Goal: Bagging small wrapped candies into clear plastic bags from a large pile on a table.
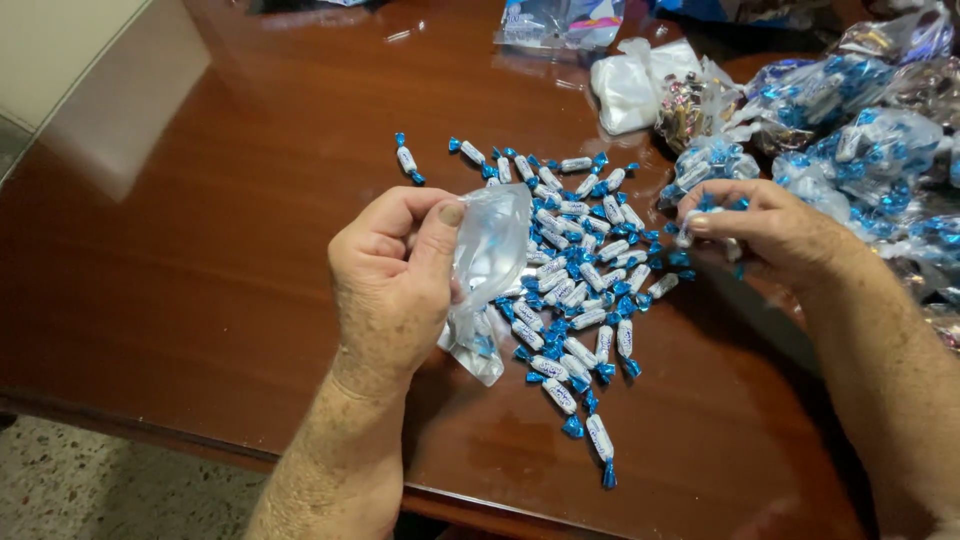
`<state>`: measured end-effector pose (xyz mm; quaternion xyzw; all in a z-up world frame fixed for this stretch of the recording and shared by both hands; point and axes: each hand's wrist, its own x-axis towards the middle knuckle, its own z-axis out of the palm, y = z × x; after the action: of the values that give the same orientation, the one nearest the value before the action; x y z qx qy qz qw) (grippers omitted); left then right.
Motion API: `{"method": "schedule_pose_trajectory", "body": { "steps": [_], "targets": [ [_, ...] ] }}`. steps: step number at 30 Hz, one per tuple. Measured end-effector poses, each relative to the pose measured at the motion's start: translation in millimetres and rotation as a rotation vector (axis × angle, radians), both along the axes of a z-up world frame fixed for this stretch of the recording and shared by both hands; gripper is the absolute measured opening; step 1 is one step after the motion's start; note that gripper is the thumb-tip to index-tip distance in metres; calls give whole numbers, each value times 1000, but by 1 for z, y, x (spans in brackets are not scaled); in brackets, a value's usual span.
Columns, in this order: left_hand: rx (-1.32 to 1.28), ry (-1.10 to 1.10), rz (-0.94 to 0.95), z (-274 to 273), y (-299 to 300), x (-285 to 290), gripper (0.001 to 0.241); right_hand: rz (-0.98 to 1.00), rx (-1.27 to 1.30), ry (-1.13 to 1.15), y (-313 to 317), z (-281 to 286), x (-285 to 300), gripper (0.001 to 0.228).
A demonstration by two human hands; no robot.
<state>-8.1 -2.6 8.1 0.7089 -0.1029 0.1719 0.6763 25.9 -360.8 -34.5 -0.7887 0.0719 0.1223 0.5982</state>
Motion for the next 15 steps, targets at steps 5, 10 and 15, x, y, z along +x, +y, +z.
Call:
{"method": "schedule_pose_trajectory", "body": {
  "steps": [5,10,15],
  "targets": [
    [-13,37,-15,1,1,-1,16,-28,372,-11,8,-8,-1,19],
    [-44,54,-25,-1,-1,0,14,-64,361,-51,16,-16,1,25],
    [-64,55,-28,-2,-3,0,14,-30,354,-48,38,-4,-9,22]
  ]
}}
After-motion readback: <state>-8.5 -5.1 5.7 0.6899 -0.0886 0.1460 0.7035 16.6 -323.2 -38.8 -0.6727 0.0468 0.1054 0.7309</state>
